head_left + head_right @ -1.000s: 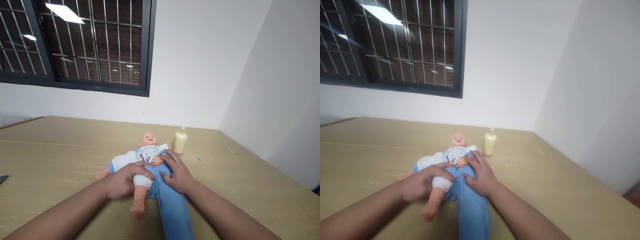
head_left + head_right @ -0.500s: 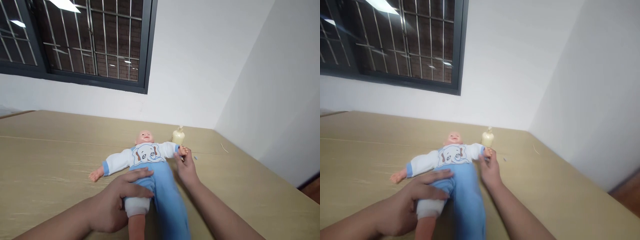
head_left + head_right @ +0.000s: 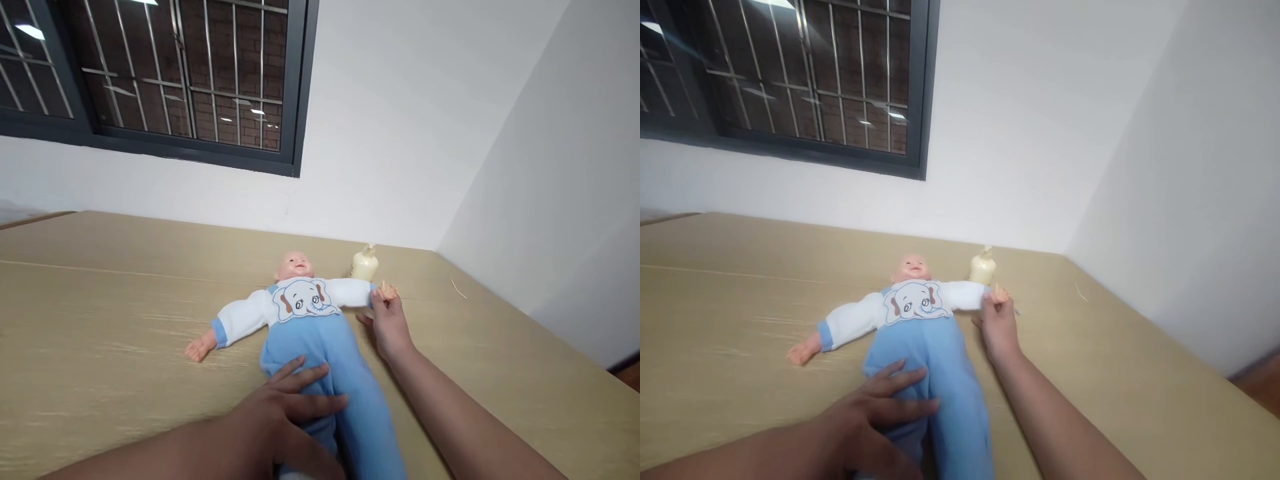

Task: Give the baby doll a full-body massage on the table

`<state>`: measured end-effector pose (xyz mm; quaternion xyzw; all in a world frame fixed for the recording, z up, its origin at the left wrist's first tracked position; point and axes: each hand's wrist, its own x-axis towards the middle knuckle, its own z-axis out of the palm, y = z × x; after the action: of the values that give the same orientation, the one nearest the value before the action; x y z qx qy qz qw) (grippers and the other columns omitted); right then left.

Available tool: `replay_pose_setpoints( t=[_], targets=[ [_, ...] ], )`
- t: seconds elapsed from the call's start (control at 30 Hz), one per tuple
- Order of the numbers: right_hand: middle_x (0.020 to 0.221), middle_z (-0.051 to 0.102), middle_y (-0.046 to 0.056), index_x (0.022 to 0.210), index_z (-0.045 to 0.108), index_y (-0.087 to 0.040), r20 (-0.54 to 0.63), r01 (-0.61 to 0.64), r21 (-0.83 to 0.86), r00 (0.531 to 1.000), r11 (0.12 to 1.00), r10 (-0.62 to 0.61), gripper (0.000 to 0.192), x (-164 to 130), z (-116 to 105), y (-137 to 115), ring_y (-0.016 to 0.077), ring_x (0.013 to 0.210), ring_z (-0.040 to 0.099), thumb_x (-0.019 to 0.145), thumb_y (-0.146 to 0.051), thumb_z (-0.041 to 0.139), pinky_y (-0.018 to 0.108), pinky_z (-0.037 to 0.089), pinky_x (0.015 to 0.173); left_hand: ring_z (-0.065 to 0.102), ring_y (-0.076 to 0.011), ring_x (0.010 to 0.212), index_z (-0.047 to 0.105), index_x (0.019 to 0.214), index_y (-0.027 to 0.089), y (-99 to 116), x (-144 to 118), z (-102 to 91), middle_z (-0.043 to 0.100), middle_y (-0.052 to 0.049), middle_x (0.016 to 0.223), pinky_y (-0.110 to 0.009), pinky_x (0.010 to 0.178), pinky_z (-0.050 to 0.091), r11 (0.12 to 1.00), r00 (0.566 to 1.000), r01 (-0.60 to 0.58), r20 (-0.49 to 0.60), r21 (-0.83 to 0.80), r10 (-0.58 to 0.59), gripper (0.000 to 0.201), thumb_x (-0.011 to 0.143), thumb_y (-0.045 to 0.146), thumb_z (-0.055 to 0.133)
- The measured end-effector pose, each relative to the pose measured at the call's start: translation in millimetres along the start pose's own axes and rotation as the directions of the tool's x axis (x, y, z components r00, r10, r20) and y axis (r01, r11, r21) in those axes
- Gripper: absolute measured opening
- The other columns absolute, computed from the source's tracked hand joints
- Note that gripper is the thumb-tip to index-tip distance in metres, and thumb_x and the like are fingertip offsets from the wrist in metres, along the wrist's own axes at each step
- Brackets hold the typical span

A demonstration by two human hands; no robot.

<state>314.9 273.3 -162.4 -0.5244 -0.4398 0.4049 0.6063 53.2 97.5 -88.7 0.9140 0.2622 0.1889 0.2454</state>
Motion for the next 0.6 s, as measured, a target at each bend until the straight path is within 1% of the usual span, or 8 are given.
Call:
replay_pose_setpoints(
  t=[0.03, 0.07, 0.13, 0.2, 0.27, 0.37, 0.5, 0.6],
  targets=[
    [0.142, 0.056, 0.013, 0.140, 0.041, -0.025, 0.031, 0.110, -0.091, 0.994, 0.990, -0.108, 0.066, -5.1, 2.1, -1.7, 0.0298, 0.126, 0.060, 0.086, -0.054, 0.066, 0.043, 0.061, 0.090, 0.030, -0.0364, 0.150, 0.078, 0.111, 0.039, -1.1, -0.4, 1.5, 0.046, 0.005, 0.156, -0.055, 0.125, 0.011, 1.000, 1.000, -0.006, -0.020, 0.001, 0.006, 0.033, 0.079, 0.048, 0.079],
    [0.146, 0.052, 0.016, 0.147, 0.033, -0.024, 0.093, 0.225, -0.185, 0.973, 0.957, -0.211, 0.078, -11.2, 4.3, -3.5, 0.0309, 0.130, 0.056, 0.084, -0.054, 0.068, 0.046, 0.058, 0.096, 0.031, -0.0369, 0.150, 0.078, 0.111, 0.039, -2.4, -1.2, 3.4, 0.046, 0.005, 0.157, -0.054, 0.125, 0.012, 1.000, 0.999, -0.013, -0.038, 0.002, 0.013, 0.034, 0.078, 0.048, 0.080],
    [0.155, 0.041, 0.018, 0.156, 0.019, -0.022, 0.280, 0.418, -0.312, 0.898, 0.853, -0.338, 0.101, -24.4, 8.1, -7.8, 0.0329, 0.139, 0.048, 0.079, -0.052, 0.076, 0.050, 0.052, 0.106, 0.032, -0.0371, 0.149, 0.077, 0.112, 0.040, -6.0, -3.7, 7.9, 0.046, 0.005, 0.157, -0.054, 0.125, 0.015, 1.000, 0.998, -0.024, -0.060, 0.004, 0.024, 0.035, 0.078, 0.048, 0.081],
    [0.162, 0.029, 0.016, 0.160, 0.011, -0.026, 0.468, 0.557, -0.367, 0.803, 0.745, -0.370, 0.114, -36.3, 10.1, -12.9, 0.0340, 0.148, 0.036, 0.073, -0.051, 0.082, 0.054, 0.043, 0.114, 0.032, -0.0360, 0.150, 0.076, 0.113, 0.040, -11.6, -7.0, 11.5, 0.047, 0.004, 0.156, -0.054, 0.124, 0.021, 1.000, 0.993, -0.020, -0.119, 0.005, 0.021, 0.034, 0.080, 0.044, 0.079],
    [0.166, 0.022, 0.012, 0.161, 0.017, -0.030, 0.595, 0.651, -0.404, 0.721, 0.642, -0.356, 0.110, -44.3, 10.3, -18.5, 0.0344, 0.154, 0.023, 0.074, -0.051, 0.082, 0.057, 0.033, 0.120, 0.032, -0.0347, 0.150, 0.075, 0.117, 0.038, -20.0, -9.6, 11.5, 0.047, 0.001, 0.157, -0.053, 0.122, 0.029, 1.000, 0.973, -0.009, -0.229, -0.002, 0.008, 0.034, 0.083, 0.036, 0.077],
    [0.168, 0.018, 0.008, 0.158, 0.031, -0.034, 0.688, 0.704, -0.438, 0.662, 0.559, -0.296, 0.091, -49.0, 9.6, -26.4, 0.0343, 0.156, 0.015, 0.081, -0.052, 0.075, 0.058, 0.027, 0.122, 0.035, -0.0332, 0.149, 0.074, 0.120, 0.034, -37.6, -9.9, 3.6, 0.046, -0.004, 0.157, -0.051, 0.119, 0.035, 0.999, 0.919, 0.018, -0.393, -0.040, -0.032, 0.037, 0.085, 0.023, 0.072],
    [0.170, 0.013, 0.005, 0.156, 0.036, -0.035, 0.740, 0.716, -0.442, 0.632, 0.540, -0.232, 0.081, -49.3, 10.9, -33.2, 0.0330, 0.157, 0.013, 0.085, -0.051, 0.072, 0.055, 0.028, 0.123, 0.043, -0.0335, 0.144, 0.077, 0.114, 0.031, -63.0, -4.3, -8.3, 0.046, -0.007, 0.157, -0.052, 0.119, 0.034, 0.982, 0.885, 0.066, -0.444, -0.175, -0.139, 0.031, 0.085, 0.022, 0.072],
    [0.170, 0.013, 0.005, 0.156, 0.037, -0.034, 0.750, 0.726, -0.437, 0.620, 0.532, -0.231, 0.079, -49.3, 11.6, -34.6, 0.0324, 0.157, 0.012, 0.086, -0.049, 0.071, 0.055, 0.027, 0.123, 0.043, -0.0339, 0.144, 0.078, 0.115, 0.030, -73.2, -0.8, -8.9, 0.044, -0.008, 0.158, -0.051, 0.117, 0.037, 0.970, 0.881, 0.067, -0.441, -0.234, -0.168, 0.032, 0.084, 0.022, 0.074]
  ],
)
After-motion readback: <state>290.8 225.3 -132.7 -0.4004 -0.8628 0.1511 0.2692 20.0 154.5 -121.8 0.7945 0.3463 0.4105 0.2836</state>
